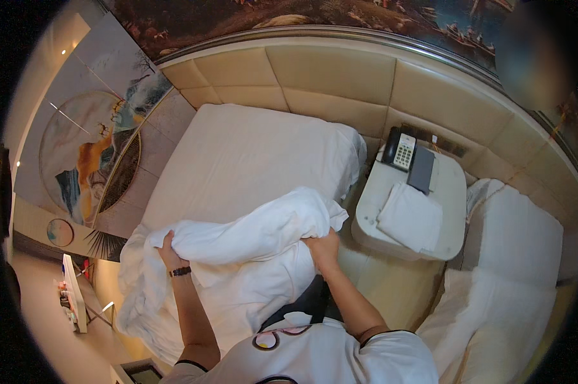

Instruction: The person spreads a white duvet over a mattress, repeatedly lifting, shaking, and smoothing the fabric to cover the bed. They adjust the duvet at the corners and sides, then fold the excess fabric over the top edge of the mattress.

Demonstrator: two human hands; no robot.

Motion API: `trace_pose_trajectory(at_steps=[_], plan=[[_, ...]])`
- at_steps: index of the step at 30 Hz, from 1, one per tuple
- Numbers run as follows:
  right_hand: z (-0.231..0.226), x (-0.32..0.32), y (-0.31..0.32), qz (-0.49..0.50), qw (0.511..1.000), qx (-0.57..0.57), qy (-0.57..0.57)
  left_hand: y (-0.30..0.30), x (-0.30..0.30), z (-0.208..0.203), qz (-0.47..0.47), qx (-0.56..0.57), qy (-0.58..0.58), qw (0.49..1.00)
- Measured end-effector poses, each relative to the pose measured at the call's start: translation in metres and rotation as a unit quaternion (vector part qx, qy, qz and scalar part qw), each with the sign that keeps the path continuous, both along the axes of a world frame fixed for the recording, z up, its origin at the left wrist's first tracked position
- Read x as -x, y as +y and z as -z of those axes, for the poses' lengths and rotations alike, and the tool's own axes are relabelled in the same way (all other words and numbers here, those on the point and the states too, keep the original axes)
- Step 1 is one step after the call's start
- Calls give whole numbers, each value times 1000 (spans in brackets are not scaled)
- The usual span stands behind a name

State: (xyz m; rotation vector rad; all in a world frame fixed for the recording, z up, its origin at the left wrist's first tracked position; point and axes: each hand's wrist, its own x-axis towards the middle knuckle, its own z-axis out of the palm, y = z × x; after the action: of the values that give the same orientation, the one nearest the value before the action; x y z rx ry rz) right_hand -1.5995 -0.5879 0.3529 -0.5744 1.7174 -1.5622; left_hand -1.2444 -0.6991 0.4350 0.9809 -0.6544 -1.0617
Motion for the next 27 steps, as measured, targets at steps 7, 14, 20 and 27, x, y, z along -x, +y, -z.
trace_pose_trajectory(at_steps=[7,14,20,27], plan=[[-23,62,-106,70,996,-11,62,-142,77,-11,81,37,27,996],[-40,132,-227,155,984,27,85,-297,186,-44,65,48,3,997],[-18,217,-347,211,971,-21,110,-450,316,-39,107,79,19,991],[50,309,-507,263,933,-97,227,-632,406,81,194,-26,49,980]])
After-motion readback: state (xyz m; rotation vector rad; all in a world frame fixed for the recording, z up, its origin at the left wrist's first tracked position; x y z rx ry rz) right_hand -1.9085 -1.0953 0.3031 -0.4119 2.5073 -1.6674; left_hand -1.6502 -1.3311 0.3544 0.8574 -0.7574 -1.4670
